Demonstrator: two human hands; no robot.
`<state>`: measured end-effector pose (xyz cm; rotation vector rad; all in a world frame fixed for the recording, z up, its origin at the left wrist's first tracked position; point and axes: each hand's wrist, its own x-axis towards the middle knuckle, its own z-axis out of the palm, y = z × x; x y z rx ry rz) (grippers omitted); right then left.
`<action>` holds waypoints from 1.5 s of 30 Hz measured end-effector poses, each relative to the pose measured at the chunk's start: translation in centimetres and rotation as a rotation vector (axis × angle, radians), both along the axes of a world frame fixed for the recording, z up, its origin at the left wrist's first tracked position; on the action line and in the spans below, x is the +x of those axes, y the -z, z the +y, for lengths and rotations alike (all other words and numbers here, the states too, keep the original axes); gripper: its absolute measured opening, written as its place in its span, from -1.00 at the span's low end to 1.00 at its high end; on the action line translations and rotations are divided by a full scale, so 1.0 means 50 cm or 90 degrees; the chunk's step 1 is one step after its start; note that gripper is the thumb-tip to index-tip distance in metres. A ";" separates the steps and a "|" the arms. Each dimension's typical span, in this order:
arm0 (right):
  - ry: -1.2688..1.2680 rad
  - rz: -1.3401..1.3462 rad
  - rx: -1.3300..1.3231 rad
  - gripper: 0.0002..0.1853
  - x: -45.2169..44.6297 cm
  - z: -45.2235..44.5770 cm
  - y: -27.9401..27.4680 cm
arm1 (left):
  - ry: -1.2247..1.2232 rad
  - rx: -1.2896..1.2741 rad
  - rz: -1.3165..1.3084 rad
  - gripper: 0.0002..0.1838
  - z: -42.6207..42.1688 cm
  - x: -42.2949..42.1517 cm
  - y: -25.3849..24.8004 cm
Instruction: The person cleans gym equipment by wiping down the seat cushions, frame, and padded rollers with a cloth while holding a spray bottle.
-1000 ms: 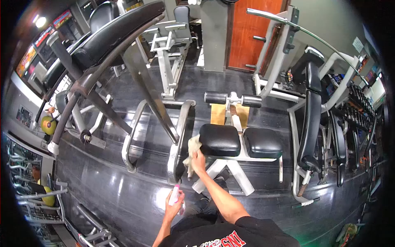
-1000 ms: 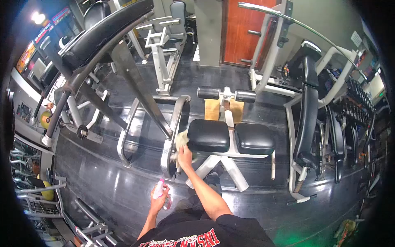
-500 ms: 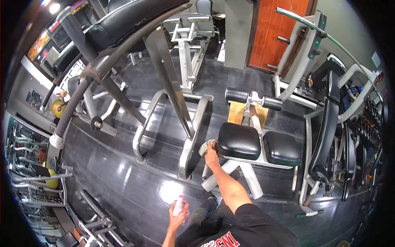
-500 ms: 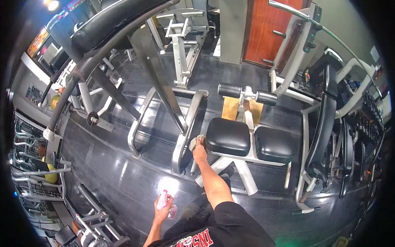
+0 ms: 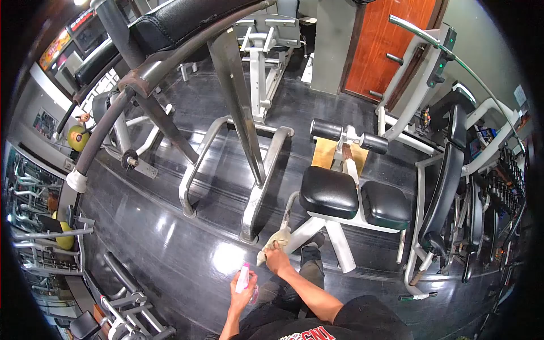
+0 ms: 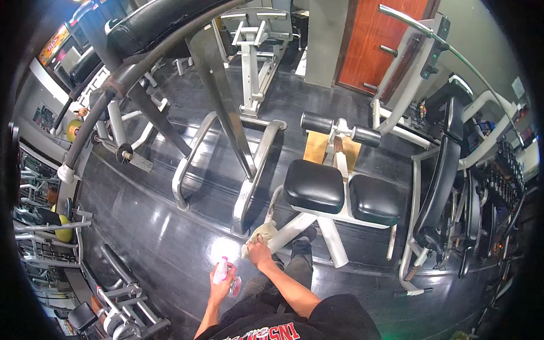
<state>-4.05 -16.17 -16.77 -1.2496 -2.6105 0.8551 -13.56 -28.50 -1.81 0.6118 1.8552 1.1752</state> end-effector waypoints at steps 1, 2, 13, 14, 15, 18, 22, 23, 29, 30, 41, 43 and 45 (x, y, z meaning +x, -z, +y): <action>-0.001 0.000 -0.002 -0.72 0.013 0.008 -0.044 | -0.004 0.003 -0.020 -0.83 -0.003 0.000 -0.001; 0.070 0.026 -0.186 -0.70 0.026 0.036 -0.109 | -0.007 0.007 -0.040 -0.83 -0.004 -0.002 -0.004; 0.765 0.453 -0.571 -0.59 0.065 0.250 0.041 | -0.023 0.006 -0.046 -0.83 0.003 -0.002 -0.003; 0.857 0.496 -0.698 -0.55 0.050 0.271 0.044 | -0.011 -0.012 -0.021 -0.84 0.002 -0.002 -0.001; 0.854 0.490 -0.705 -0.55 0.030 0.289 0.049 | -0.017 -0.017 -0.020 -0.84 0.001 0.000 -0.004; 0.983 0.580 -0.724 -0.44 -0.020 0.346 0.197 | -0.035 -0.003 -0.043 -0.84 0.003 0.008 -0.012; 0.949 0.644 -0.622 -0.46 -0.047 0.362 0.210 | -0.040 -0.011 -0.039 -0.85 -0.018 0.004 0.001; 0.899 0.638 -0.528 -0.49 -0.054 0.363 0.183 | -0.045 -0.021 -0.036 -0.86 -0.023 0.001 0.006; 0.478 0.309 -0.249 -0.69 0.005 0.240 0.086 | -0.052 -0.027 -0.045 -0.84 -0.021 -0.009 0.011; 0.426 0.316 -0.224 -0.67 0.021 0.233 0.069 | -0.050 -0.025 -0.050 -0.84 -0.015 -0.006 0.009; 0.122 0.365 -0.279 -0.67 0.099 0.228 -0.122 | -0.009 -0.022 -0.051 -0.82 0.052 -0.001 -0.004; 0.172 0.410 -0.174 -0.70 0.074 0.290 -0.162 | -0.021 -0.023 -0.059 -0.82 0.050 0.002 -0.007; 0.177 0.353 -0.064 -0.76 0.044 0.367 -0.184 | -0.032 -0.023 -0.065 -0.82 0.046 0.002 -0.004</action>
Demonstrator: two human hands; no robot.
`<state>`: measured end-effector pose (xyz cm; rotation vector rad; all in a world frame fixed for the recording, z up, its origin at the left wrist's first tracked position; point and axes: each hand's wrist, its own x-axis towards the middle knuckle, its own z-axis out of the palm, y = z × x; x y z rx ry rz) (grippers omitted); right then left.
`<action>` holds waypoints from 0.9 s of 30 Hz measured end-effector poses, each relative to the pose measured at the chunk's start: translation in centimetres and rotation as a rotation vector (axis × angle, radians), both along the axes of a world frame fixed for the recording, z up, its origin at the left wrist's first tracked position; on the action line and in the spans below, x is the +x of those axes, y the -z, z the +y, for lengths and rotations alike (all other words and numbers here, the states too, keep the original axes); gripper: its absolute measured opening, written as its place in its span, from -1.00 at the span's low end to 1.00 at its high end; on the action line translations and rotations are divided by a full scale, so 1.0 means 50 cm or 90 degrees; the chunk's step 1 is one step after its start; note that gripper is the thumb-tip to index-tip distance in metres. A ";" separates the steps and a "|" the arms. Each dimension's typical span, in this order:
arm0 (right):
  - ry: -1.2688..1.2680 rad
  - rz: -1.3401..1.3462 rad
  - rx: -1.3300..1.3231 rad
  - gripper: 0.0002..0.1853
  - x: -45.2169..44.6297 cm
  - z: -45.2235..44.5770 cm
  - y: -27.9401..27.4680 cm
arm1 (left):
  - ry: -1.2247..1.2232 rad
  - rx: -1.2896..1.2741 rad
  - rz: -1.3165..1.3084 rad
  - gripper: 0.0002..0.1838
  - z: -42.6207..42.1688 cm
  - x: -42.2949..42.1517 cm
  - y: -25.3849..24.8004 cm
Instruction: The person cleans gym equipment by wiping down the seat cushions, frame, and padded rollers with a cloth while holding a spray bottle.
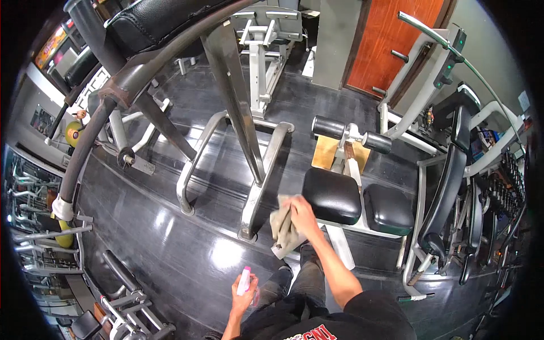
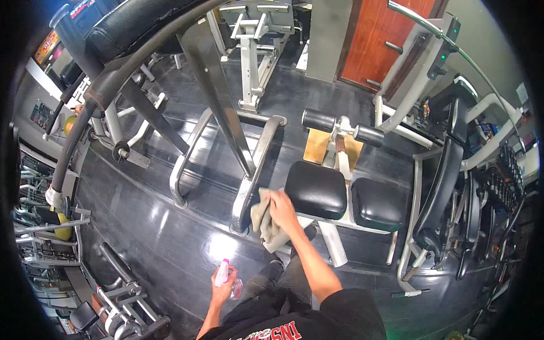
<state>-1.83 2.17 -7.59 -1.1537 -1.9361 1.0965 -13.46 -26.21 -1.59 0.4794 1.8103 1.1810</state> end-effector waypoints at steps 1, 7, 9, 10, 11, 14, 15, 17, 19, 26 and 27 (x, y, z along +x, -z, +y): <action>-0.024 -0.073 0.077 -0.81 -0.012 0.041 0.003 | -0.010 0.009 -0.001 -0.82 -0.007 0.001 0.006; -0.302 -0.702 0.186 -0.70 -0.092 0.154 0.176 | -0.035 0.026 0.005 -0.84 -0.020 0.010 0.012; -0.354 -0.921 0.244 -0.60 -0.104 0.147 0.193 | -0.037 0.014 -0.001 -0.84 -0.020 0.009 0.009; -0.358 -0.921 0.247 -0.60 -0.109 0.143 0.188 | -0.042 0.014 -0.005 -0.85 -0.018 0.009 0.002; -0.351 -0.938 0.210 -0.59 -0.113 0.137 0.183 | -0.049 0.015 -0.009 -0.85 -0.018 0.013 -0.003; -0.365 -0.931 0.126 -0.58 -0.120 0.135 0.194 | -0.059 0.027 0.007 -0.85 -0.020 0.015 -0.007; -0.384 -0.907 0.080 -0.59 -0.122 0.138 0.206 | -0.062 0.028 0.006 -0.85 -0.023 0.016 -0.005; -0.327 -0.869 0.144 -0.62 -0.122 0.121 0.262 | -0.074 0.020 0.002 -0.85 -0.032 0.014 0.002; -0.264 -0.830 0.202 -0.65 -0.113 0.094 0.259 | -0.073 0.023 0.006 -0.84 -0.035 0.015 0.003; -0.356 -0.463 0.327 -0.88 -0.045 -0.116 0.221 | -0.026 0.016 -0.006 -0.83 -0.022 0.010 0.005; -0.352 -0.426 0.296 -0.87 -0.032 -0.142 0.209 | -0.026 0.034 0.004 -0.83 -0.014 0.011 -0.002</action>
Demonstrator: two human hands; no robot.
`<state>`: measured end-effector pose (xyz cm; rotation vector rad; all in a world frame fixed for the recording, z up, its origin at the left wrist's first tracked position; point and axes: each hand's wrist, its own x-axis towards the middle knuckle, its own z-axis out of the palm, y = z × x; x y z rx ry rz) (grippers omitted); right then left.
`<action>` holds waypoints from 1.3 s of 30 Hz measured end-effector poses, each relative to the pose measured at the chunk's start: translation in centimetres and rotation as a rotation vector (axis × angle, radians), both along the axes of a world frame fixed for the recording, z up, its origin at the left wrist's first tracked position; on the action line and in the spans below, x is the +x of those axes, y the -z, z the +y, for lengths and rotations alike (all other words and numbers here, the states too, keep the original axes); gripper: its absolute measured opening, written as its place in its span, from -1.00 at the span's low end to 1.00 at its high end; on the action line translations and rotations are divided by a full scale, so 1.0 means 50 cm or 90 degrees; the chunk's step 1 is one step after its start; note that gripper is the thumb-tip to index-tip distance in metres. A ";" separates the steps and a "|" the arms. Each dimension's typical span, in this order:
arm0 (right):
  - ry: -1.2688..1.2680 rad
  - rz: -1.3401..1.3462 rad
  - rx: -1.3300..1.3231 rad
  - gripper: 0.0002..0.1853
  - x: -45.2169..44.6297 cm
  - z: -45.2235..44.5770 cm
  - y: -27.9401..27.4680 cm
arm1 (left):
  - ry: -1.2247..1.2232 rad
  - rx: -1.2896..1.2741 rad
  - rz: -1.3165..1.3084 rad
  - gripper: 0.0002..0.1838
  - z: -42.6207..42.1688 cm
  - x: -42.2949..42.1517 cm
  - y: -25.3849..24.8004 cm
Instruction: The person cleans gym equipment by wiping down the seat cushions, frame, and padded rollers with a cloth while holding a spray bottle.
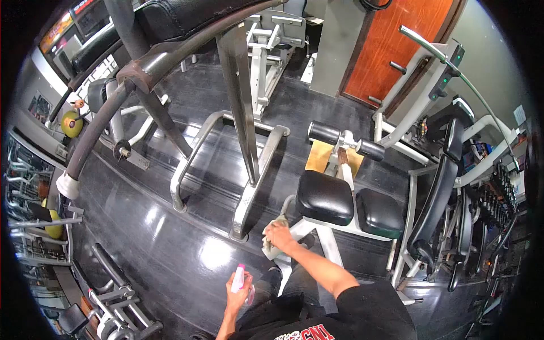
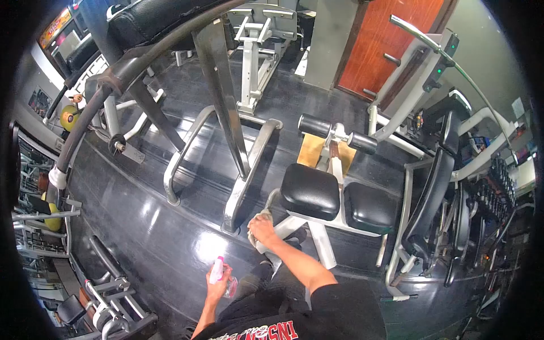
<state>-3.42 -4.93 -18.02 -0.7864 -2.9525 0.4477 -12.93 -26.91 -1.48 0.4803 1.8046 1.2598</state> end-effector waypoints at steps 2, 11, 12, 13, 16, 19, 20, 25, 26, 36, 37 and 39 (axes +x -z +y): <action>0.012 0.036 -0.043 -0.86 0.028 -0.027 -0.048 | 0.004 0.004 0.003 -0.83 0.008 -0.004 0.000; 0.522 0.206 -0.494 -0.71 0.155 -0.101 0.012 | 0.052 0.027 0.006 -0.84 0.016 -0.010 0.004; 0.745 0.302 -0.626 -0.67 0.164 -0.087 0.098 | 0.058 0.029 0.007 -0.84 0.017 -0.009 0.001; 0.920 0.397 -0.763 -0.67 0.175 -0.060 0.165 | 0.066 0.028 0.008 -0.84 0.013 -0.009 -0.002; 1.126 0.757 -0.960 -0.78 0.133 0.037 0.174 | 0.054 0.007 -0.005 -0.84 0.004 -0.006 -0.012; 1.113 0.882 -0.913 -0.83 0.010 0.100 0.139 | 0.048 -0.013 0.026 -0.84 -0.020 -0.007 0.001; 0.986 0.865 -0.908 -0.72 -0.020 0.119 0.180 | 0.048 -0.017 0.023 -0.84 -0.029 -0.003 -0.004; 0.951 0.456 -0.386 -0.51 -0.072 0.107 0.144 | 0.011 0.005 0.003 -0.85 -0.054 0.000 -0.012; 0.895 0.557 -0.469 -0.60 -0.063 0.113 0.267 | 0.009 0.010 0.005 -0.85 -0.057 -0.001 -0.006; 0.518 0.420 -0.299 -0.62 0.037 -0.132 -0.002 | 0.038 0.005 -0.027 -0.86 -0.018 0.015 0.000; 0.516 0.390 -0.369 -0.60 0.045 -0.154 -0.026 | 0.045 0.017 -0.039 -0.85 -0.013 0.016 0.004; 0.420 0.358 -0.343 -0.58 0.061 -0.183 -0.039 | 0.077 0.025 -0.022 -0.85 -0.003 0.016 0.010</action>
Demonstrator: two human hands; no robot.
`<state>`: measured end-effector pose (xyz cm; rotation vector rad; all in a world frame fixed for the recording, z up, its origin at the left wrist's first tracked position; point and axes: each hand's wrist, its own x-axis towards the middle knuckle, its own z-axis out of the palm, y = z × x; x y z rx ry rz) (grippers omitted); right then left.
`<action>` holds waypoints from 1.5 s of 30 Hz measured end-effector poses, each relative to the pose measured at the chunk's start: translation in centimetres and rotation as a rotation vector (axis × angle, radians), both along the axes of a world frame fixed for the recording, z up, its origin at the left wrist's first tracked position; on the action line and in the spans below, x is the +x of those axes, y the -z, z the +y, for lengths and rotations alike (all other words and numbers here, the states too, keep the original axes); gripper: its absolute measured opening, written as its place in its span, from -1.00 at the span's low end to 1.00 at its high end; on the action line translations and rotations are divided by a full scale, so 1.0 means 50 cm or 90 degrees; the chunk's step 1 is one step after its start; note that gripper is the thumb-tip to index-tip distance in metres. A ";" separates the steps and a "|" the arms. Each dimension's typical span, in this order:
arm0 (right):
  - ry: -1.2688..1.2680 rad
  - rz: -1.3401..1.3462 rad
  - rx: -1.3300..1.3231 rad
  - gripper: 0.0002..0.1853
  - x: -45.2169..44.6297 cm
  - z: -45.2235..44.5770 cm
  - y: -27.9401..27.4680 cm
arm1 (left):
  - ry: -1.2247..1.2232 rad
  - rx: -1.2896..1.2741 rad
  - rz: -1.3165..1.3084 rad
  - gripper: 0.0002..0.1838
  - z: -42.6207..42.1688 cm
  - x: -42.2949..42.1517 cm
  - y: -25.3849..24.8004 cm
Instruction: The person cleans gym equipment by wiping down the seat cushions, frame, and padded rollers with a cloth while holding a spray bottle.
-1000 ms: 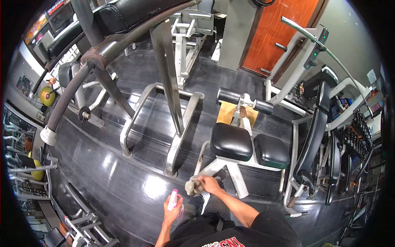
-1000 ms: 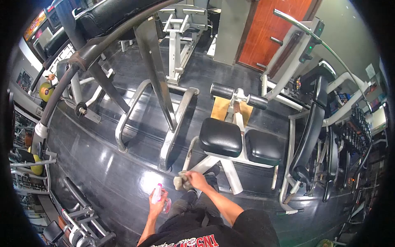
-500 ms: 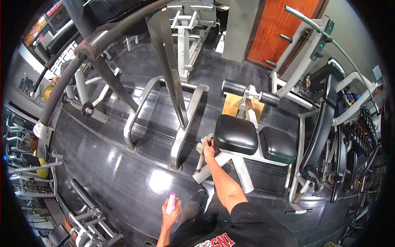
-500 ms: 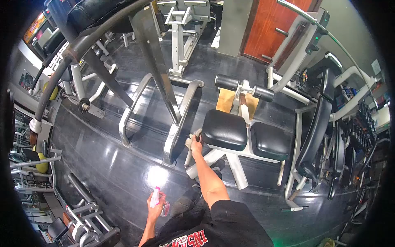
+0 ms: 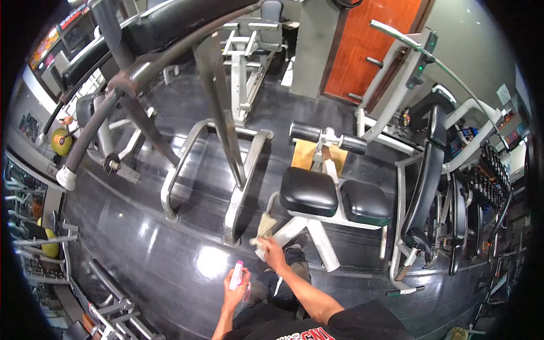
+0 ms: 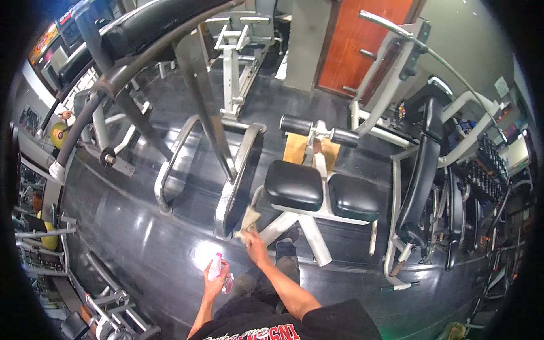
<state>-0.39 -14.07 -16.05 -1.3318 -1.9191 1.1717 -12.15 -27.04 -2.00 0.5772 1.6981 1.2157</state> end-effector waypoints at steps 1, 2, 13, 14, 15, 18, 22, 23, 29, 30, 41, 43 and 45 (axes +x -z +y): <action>-0.056 0.032 -0.043 -0.58 0.011 -0.004 -0.023 | 0.024 0.008 0.019 -0.84 0.015 0.003 -0.001; -0.054 0.030 -0.076 -0.64 0.012 -0.010 -0.021 | 0.032 0.014 0.013 -0.84 0.021 0.011 -0.004; 0.491 0.945 -0.957 -0.59 0.093 0.307 0.056 | 0.073 0.084 -0.011 -0.83 0.063 0.041 -0.028; 0.472 0.959 -1.036 -0.57 0.107 0.319 0.056 | 0.074 0.085 -0.002 -0.83 0.062 0.041 -0.028; 0.473 0.961 -1.039 -0.57 0.120 0.320 0.060 | 0.076 0.084 0.007 -0.82 0.060 0.041 -0.031; 0.431 0.989 -1.051 -0.57 0.161 0.321 0.052 | 0.077 0.074 -0.004 -0.81 0.062 0.039 -0.040; 0.494 0.952 -0.983 -0.58 0.248 0.302 0.001 | 0.100 0.063 0.006 -0.80 0.077 0.042 -0.035; 0.489 0.926 -0.951 -0.59 0.275 0.298 -0.002 | 0.105 0.077 0.003 -0.80 0.085 0.043 -0.035; 0.546 0.814 -0.688 -0.71 0.466 0.267 -0.022 | 0.153 0.076 0.012 -0.81 0.134 0.053 -0.035; 0.617 0.879 -0.679 -0.73 0.523 0.274 0.010 | 0.158 0.083 0.012 -0.82 0.143 0.057 -0.032; 1.007 0.345 0.043 -0.69 0.769 0.267 0.042 | 0.246 0.084 0.058 -0.80 0.203 0.079 -0.038; 1.010 0.136 -0.005 -0.64 0.691 0.277 -0.026 | 0.266 0.093 0.077 -0.80 0.204 0.077 -0.036; 1.065 0.009 0.004 -0.65 0.605 0.283 -0.049 | 0.250 0.071 0.066 -0.84 0.209 0.078 -0.039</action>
